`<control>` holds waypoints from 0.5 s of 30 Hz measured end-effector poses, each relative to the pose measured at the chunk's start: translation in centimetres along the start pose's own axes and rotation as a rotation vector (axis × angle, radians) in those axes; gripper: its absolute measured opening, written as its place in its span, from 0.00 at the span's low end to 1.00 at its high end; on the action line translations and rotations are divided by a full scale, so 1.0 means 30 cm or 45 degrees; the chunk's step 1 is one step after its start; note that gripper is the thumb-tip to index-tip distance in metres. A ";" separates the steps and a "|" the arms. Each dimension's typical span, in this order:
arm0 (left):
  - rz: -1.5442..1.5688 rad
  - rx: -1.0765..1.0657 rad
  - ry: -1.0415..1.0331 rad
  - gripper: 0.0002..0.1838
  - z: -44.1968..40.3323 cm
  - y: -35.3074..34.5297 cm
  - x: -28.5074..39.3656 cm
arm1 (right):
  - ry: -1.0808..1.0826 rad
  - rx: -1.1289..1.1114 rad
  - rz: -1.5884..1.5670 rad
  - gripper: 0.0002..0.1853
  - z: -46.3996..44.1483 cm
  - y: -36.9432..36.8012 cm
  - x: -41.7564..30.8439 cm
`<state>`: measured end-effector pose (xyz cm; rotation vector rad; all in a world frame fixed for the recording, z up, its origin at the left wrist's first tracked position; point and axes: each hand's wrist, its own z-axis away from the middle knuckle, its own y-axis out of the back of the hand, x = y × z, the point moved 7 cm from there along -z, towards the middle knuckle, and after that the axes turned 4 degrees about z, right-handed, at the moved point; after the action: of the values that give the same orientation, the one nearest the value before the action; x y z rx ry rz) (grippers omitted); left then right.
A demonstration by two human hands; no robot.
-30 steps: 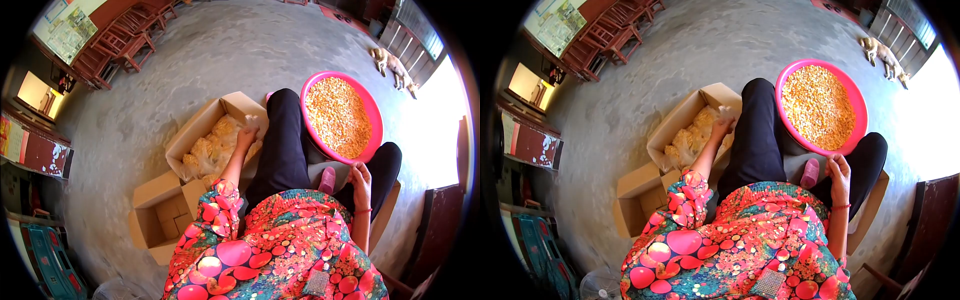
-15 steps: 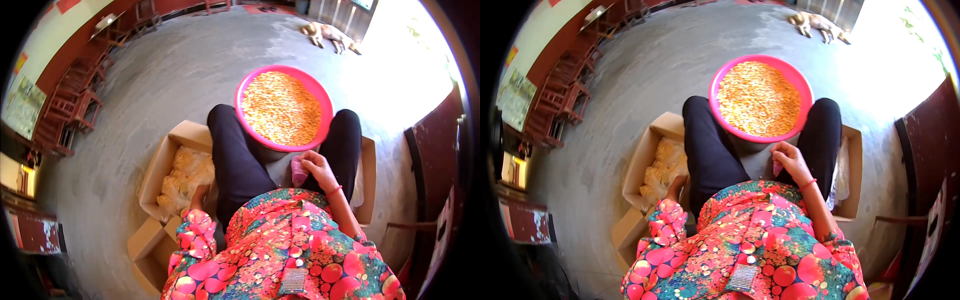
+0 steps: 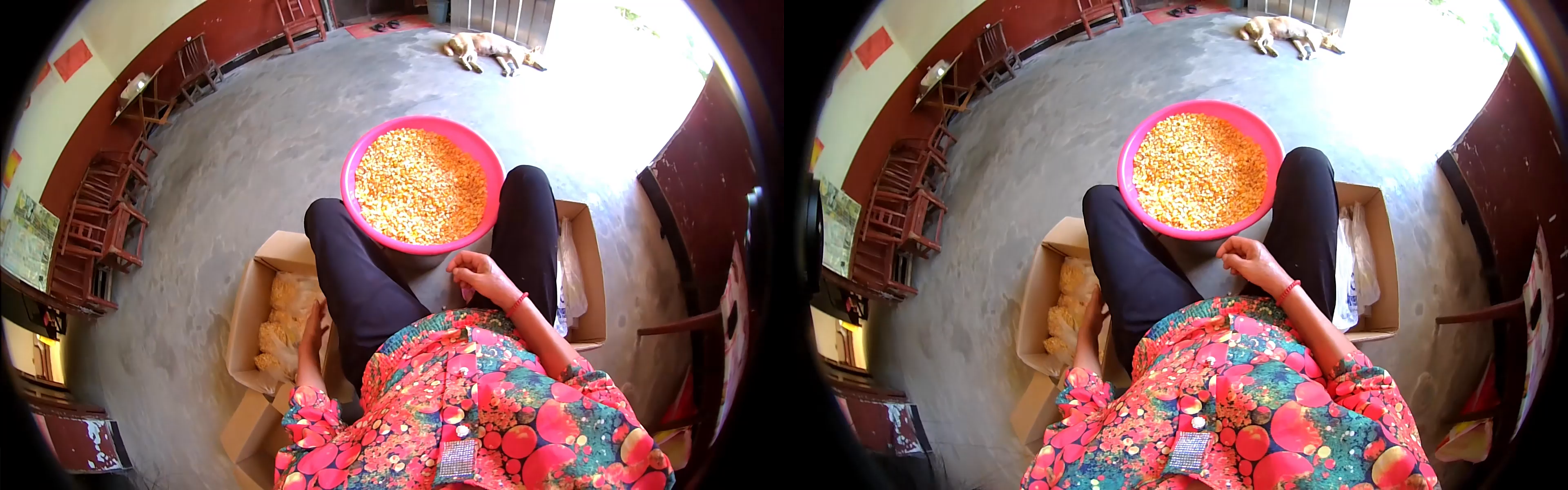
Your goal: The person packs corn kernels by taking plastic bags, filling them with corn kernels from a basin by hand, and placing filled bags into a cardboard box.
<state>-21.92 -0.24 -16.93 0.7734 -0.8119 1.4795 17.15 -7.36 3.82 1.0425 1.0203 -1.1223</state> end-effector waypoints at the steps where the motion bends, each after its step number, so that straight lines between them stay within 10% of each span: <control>1: -0.021 -0.144 0.175 0.36 -0.002 -0.022 -0.058 | 0.006 0.005 -0.003 0.05 0.002 -0.001 -0.003; 3: -0.056 -0.287 0.342 0.37 0.019 -0.020 -0.146 | -0.020 0.026 0.016 0.06 0.002 -0.001 -0.002; 4: -0.353 -0.452 -0.049 0.35 0.041 -0.031 -0.120 | -0.012 0.035 0.006 0.06 0.001 -0.002 -0.004; 7: -0.574 -0.526 -0.160 0.36 0.022 -0.035 -0.167 | -0.029 0.038 0.086 0.06 0.005 0.002 0.012; 15: -0.938 -0.420 0.426 0.27 -0.126 0.163 -0.325 | 0.081 -0.051 0.158 0.06 -0.017 -0.033 0.051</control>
<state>-26.25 -2.39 -27.40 0.4755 -0.4230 0.7550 16.33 -7.29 2.11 1.1001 1.0108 -0.9694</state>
